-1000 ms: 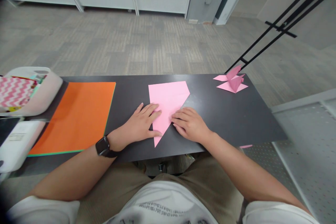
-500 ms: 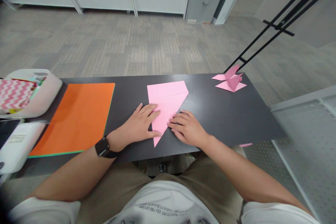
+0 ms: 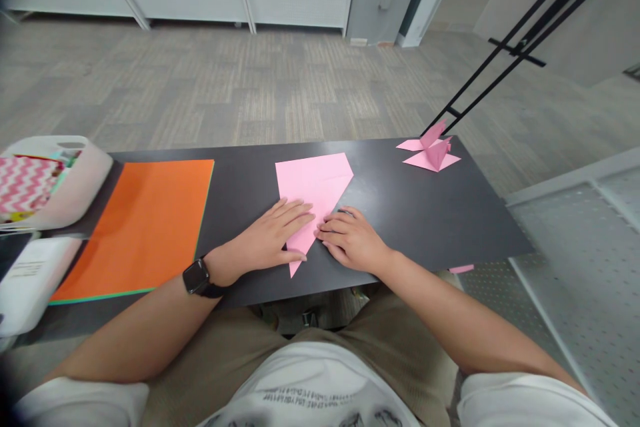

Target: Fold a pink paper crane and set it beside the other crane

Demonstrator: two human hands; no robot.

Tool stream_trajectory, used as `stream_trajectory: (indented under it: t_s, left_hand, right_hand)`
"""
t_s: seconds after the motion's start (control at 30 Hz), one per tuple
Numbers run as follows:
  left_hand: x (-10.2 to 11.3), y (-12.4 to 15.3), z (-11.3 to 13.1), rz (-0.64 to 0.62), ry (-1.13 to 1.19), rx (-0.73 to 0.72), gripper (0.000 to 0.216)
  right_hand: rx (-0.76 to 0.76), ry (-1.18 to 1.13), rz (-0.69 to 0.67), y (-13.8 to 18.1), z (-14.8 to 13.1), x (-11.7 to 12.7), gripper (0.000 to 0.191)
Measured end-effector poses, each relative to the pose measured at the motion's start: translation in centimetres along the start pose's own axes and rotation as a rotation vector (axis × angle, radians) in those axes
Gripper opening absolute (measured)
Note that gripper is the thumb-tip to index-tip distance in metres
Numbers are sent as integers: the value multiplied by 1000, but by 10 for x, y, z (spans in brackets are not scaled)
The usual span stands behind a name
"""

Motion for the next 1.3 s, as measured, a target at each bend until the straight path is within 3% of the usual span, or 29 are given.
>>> stream_trajectory:
  t_s: [0.37,1.07,1.23,1.3]
  left_hand:
    - [4,0,2,-40,70,-13,73]
    - [-5,5,-2,-101,88,-65,117]
    - [-4,4,-5,-123,90,-3,91]
    - [-5,4,-4,-118,83,2,90]
  right_hand:
    - [31,-25,-20,-5,8,0,36]
    - [15,-51,-4,-2,12,-2,42]
    - [26,-50,-3,-2,11,-2,42]
    - [44,-41,-4,-2,11,-1,41]
Point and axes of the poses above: each hand's wrist, its own y-axis away from the middle knuckle, its own x-axis out of the back of the hand, z = x × y, the point moved 6 cm from there along -y, towards the middle knuckle, and after that the axes turned 5 degrees about z, right-handed, at the moved point
